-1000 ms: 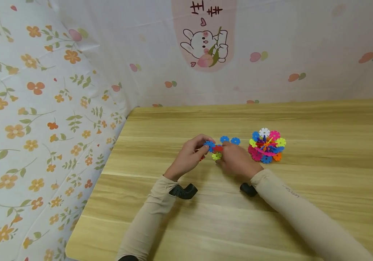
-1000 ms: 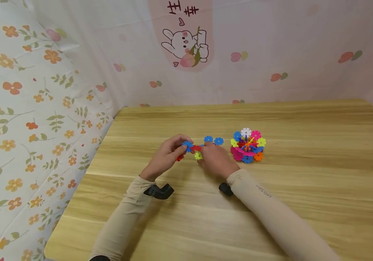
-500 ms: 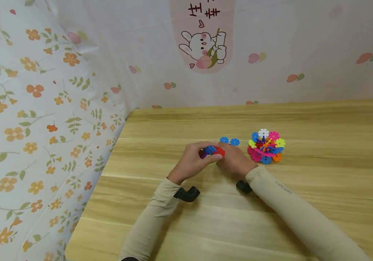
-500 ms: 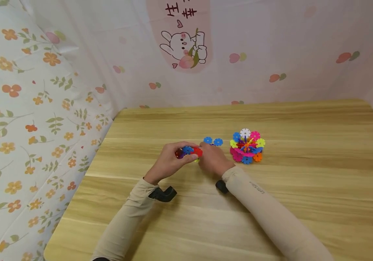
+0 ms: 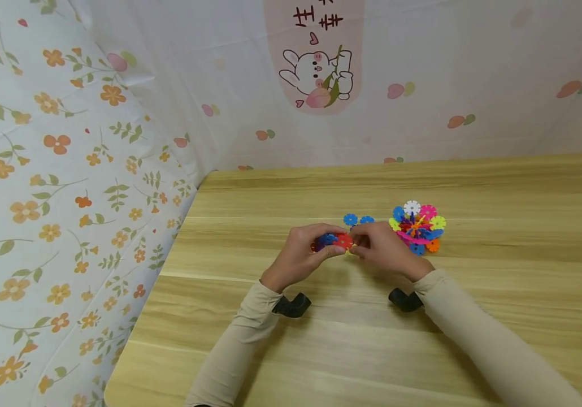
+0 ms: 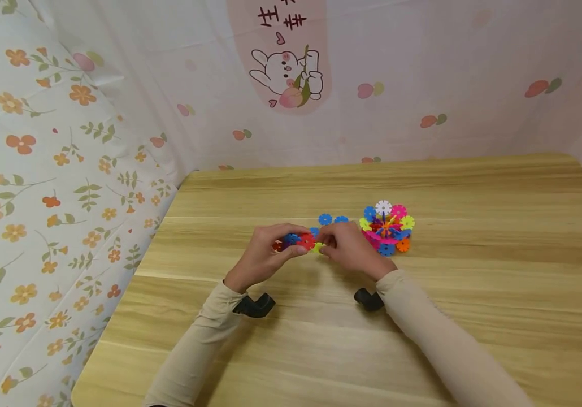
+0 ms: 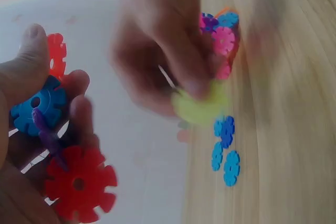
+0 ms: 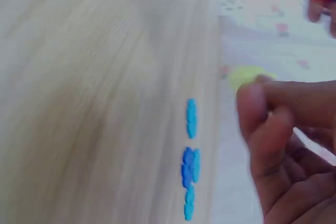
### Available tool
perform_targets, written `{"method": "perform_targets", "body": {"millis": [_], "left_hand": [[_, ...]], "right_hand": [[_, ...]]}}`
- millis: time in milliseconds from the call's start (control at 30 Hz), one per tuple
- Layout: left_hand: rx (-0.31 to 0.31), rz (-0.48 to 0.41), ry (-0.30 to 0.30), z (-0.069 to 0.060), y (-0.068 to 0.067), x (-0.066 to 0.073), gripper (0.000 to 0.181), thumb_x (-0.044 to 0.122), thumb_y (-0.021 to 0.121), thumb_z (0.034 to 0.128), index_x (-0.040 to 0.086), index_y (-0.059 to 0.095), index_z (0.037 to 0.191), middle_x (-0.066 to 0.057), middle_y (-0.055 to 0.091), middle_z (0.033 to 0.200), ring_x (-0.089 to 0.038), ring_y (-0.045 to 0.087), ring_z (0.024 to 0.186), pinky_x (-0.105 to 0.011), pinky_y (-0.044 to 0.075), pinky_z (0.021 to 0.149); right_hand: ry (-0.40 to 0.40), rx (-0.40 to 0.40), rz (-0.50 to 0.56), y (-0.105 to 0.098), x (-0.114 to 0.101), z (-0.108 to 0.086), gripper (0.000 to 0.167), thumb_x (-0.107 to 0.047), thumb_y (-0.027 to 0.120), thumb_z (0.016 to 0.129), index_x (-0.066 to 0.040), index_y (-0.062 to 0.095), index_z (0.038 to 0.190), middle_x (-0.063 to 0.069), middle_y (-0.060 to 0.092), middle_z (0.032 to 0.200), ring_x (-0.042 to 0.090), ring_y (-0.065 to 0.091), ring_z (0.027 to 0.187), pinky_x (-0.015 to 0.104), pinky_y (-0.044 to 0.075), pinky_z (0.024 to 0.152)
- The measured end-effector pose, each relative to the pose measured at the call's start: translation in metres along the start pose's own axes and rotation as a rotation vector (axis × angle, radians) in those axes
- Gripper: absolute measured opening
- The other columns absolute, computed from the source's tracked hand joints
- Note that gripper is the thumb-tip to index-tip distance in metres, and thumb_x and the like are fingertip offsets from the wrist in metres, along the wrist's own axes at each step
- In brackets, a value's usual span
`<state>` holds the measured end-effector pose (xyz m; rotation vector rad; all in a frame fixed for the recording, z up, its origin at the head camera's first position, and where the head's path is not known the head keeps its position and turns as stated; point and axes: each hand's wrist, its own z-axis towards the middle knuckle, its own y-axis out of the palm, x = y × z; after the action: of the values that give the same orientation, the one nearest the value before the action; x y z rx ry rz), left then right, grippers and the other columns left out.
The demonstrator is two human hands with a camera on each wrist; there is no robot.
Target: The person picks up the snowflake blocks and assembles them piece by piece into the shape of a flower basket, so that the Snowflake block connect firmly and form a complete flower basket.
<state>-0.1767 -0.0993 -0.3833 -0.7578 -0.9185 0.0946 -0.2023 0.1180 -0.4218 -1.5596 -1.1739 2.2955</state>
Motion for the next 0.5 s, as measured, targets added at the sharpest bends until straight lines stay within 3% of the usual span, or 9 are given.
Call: {"method": "perform_targets", "body": {"millis": [100, 200, 367, 500], "left_hand": [[-0.006, 0.021, 0.013, 0.000, 0.001, 0.000, 0.030, 0.017, 0.070, 0.0919, 0.005, 0.068, 0.119, -0.008, 0.072, 0.109, -0.007, 0.064, 0.081, -0.017, 0.053, 0.070], [-0.007, 0.040, 0.011, 0.000, 0.002, -0.001, 0.031, 0.016, 0.069, 0.0931, 0.004, 0.067, 0.121, -0.006, 0.072, 0.105, -0.006, 0.061, 0.077, -0.016, 0.051, 0.067], [-0.013, 0.056, 0.020, 0.001, 0.004, -0.003, 0.033, 0.015, 0.068, 0.0936, 0.002, 0.065, 0.124, -0.007, 0.071, 0.104, -0.007, 0.058, 0.074, -0.016, 0.050, 0.065], [-0.020, 0.054, 0.031, 0.003, 0.006, -0.002, 0.034, 0.014, 0.068, 0.0937, 0.000, 0.064, 0.124, -0.010, 0.071, 0.108, -0.008, 0.060, 0.077, -0.015, 0.051, 0.069]], "right_hand": [[0.021, 0.069, 0.135, -0.010, -0.005, -0.017, 0.009, -0.001, 0.069, 0.090, -0.003, 0.072, 0.098, 0.006, 0.070, 0.074, 0.020, 0.066, 0.061, 0.030, 0.055, 0.056], [-0.011, 0.161, 0.187, -0.017, -0.012, -0.030, 0.010, -0.003, 0.072, 0.089, -0.004, 0.073, 0.099, 0.002, 0.071, 0.072, 0.017, 0.067, 0.060, 0.032, 0.056, 0.054], [-0.111, 0.280, 0.129, -0.021, -0.023, -0.038, 0.010, -0.002, 0.076, 0.085, -0.008, 0.075, 0.093, -0.003, 0.069, 0.072, 0.007, 0.062, 0.056, 0.025, 0.052, 0.052], [-0.158, 0.331, 0.090, -0.020, -0.027, -0.038, 0.015, 0.003, 0.078, 0.081, -0.007, 0.076, 0.091, -0.002, 0.067, 0.072, 0.007, 0.058, 0.053, 0.024, 0.050, 0.050]]}}
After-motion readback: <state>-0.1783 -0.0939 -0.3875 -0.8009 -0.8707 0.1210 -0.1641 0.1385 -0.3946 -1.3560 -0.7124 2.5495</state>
